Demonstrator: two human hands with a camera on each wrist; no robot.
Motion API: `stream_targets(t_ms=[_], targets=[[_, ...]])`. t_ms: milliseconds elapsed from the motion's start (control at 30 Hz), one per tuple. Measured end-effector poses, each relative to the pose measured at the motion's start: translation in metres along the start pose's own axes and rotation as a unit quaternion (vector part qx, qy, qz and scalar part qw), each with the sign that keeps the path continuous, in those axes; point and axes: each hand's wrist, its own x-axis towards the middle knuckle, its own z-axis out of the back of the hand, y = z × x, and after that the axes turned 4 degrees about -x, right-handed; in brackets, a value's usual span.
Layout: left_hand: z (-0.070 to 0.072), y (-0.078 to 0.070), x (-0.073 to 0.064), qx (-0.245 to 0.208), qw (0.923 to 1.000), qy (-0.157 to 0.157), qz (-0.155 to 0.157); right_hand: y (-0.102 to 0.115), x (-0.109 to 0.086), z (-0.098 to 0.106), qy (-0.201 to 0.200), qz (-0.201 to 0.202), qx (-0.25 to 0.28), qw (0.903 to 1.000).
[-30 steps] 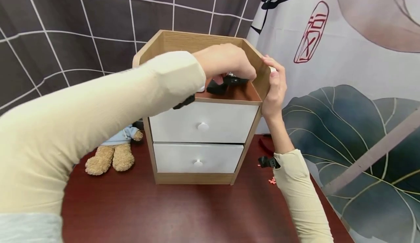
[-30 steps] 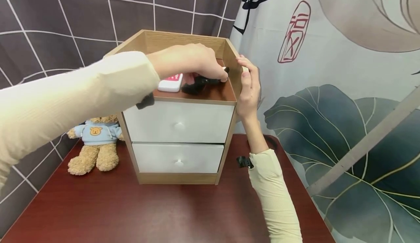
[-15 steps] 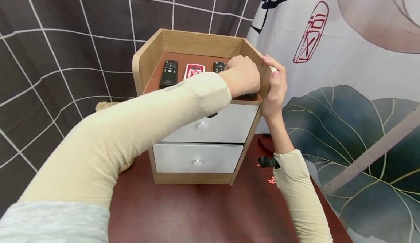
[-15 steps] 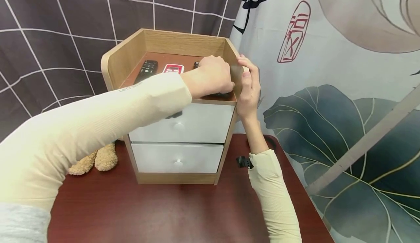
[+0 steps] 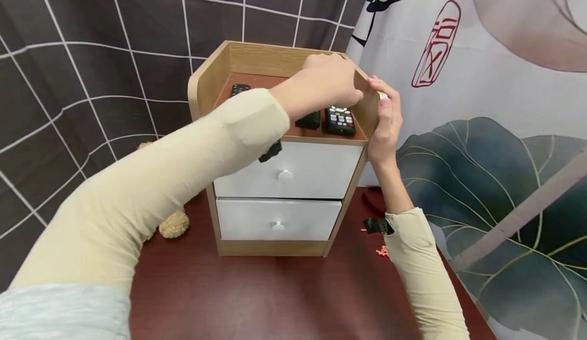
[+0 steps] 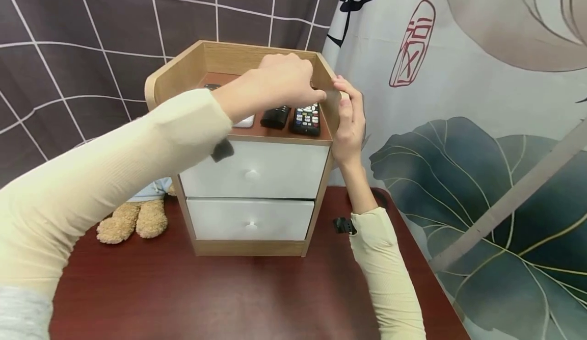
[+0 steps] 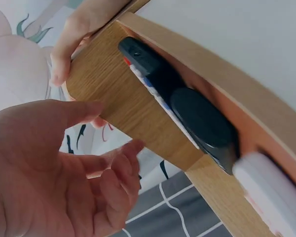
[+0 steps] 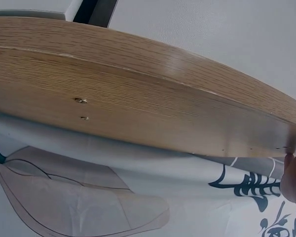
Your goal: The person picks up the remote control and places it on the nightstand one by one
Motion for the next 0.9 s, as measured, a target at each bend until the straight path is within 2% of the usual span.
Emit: stream_targets(t_ms=[133, 267, 433, 567, 633, 667, 767, 867, 900], targets=[[-0.003, 0.019, -0.011, -0.013, 0.9989, -0.039, -0.024, 0.001, 0.0, 0.0, -0.002, 0.001, 0.002, 1.0], [-0.009, 0.048, -0.029, -0.027, 0.9946, -0.089, -0.046, -0.002, 0.001, -0.002, 0.01, 0.004, -0.005, 0.9999], [-0.017, 0.094, -0.057, -0.035, 0.9821, -0.17, -0.073, -0.018, 0.004, 0.01, 0.054, -0.03, -0.033, 0.9976], [-0.026, 0.133, -0.078, -0.076, 0.9683, -0.228, -0.067, -0.029, 0.005, 0.027, 0.09, -0.048, -0.061, 0.9929], [-0.035, 0.151, -0.088, -0.115, 0.958, -0.255, -0.062, -0.035, 0.0, 0.034, 0.09, -0.046, -0.06, 0.9931], [-0.042, 0.161, -0.094, -0.139, 0.9505, -0.272, -0.058, -0.038, -0.004, 0.037, 0.089, -0.047, -0.054, 0.9935], [-0.065, 0.188, -0.112, -0.212, 0.9225, -0.319, -0.048, -0.05, -0.022, 0.046, 0.093, -0.052, -0.066, 0.9921], [-0.097, 0.216, -0.131, -0.27, 0.895, -0.353, -0.038, -0.063, -0.044, 0.058, 0.127, -0.075, -0.123, 0.9814], [-0.11, 0.225, -0.138, -0.284, 0.8913, -0.352, -0.031, -0.068, -0.051, 0.063, 0.143, -0.078, -0.149, 0.9753]])
